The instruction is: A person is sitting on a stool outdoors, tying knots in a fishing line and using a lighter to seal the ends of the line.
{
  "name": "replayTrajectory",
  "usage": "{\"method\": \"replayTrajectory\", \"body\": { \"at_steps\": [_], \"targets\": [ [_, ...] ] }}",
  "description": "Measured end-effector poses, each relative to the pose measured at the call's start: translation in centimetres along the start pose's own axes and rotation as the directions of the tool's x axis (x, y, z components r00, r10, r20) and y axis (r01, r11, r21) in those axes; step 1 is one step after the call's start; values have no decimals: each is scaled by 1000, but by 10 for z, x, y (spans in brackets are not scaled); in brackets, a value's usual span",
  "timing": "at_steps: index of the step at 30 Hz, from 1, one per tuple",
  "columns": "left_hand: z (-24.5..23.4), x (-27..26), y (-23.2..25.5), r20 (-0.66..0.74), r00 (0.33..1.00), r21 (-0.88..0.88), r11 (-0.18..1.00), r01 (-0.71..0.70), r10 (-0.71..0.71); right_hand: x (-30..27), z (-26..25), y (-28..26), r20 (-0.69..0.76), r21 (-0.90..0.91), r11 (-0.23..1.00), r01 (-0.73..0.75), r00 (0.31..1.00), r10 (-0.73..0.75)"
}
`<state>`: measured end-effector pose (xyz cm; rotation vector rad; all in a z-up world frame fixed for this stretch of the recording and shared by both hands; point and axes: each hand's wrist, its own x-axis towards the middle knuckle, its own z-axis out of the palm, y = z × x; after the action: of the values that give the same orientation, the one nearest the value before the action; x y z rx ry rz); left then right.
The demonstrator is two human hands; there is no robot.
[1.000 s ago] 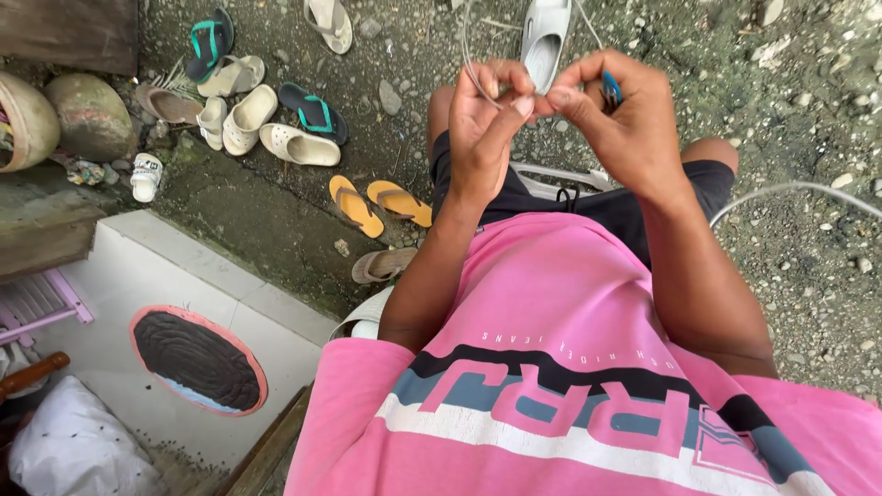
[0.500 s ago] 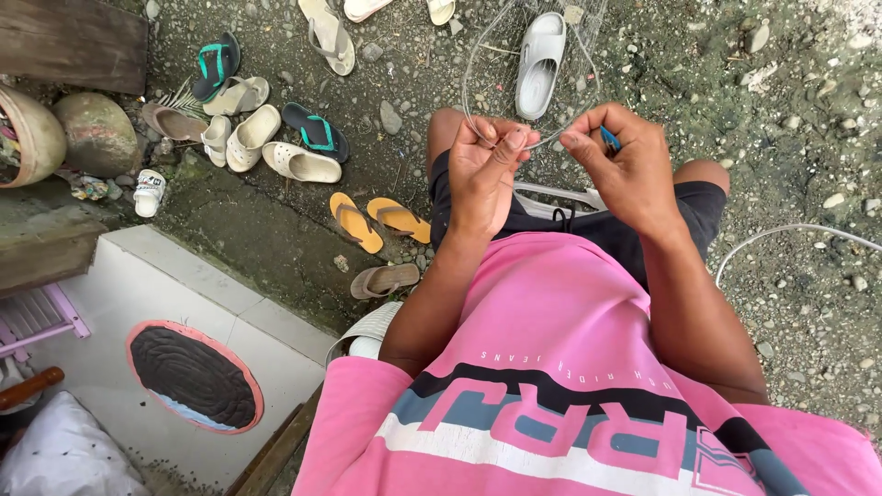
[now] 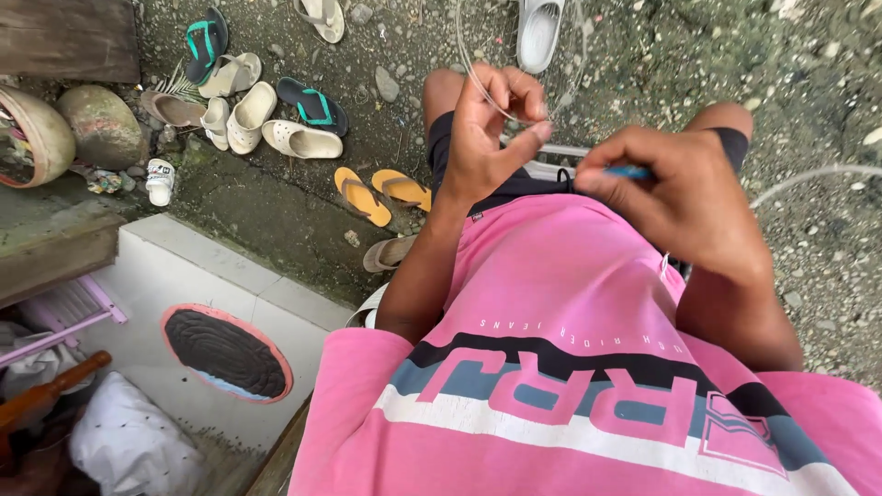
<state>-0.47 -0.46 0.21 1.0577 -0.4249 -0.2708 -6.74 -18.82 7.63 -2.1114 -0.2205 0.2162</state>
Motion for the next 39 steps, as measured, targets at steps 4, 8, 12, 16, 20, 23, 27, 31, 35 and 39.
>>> {"method": "replayTrajectory", "body": {
  "at_steps": [4, 8, 12, 16, 20, 23, 27, 31, 35, 39],
  "targets": [
    [12, 10, 5, 4, 996, 206, 974, -93, 94, 8, 3, -21, 137, 115, 962, 246, 956, -261],
    [15, 9, 1, -112, 990, 128, 989, -72, 86, 17, -3, -16, -146, 64, 942, 330, 937, -319],
    [17, 12, 3, -264, 963, 100, 995, -21, 46, 25, 4, 18, -547, -83, 869, 488, 706, -450],
    [19, 11, 6, -331, 944, 51, 998, 33, -14, 32, 1, 24, -199, -284, 878, 385, 872, -447],
    [25, 18, 16, -342, 935, 183, 983, -32, 94, 39, 14, 25, -219, -461, 827, 321, 862, -457],
    [24, 17, 15, -348, 931, 199, 979, -39, 108, 39, 21, 26, -261, -490, 831, 264, 865, -429],
    [22, 16, 11, -363, 928, 165, 986, -21, 81, 40, 24, 25, -284, -395, 878, 271, 872, -398],
    [15, 11, -3, -332, 940, -93, 994, 49, -77, 41, 28, 22, -316, -47, 966, 254, 914, -256],
    [12, 10, -11, -278, 946, -184, 976, 121, -169, 44, 40, 17, -393, 84, 959, 272, 893, -219],
    [10, 13, -10, -149, 983, -140, 986, 90, -111, 50, 42, 14, -421, -48, 919, 391, 826, -374]
  ]
}}
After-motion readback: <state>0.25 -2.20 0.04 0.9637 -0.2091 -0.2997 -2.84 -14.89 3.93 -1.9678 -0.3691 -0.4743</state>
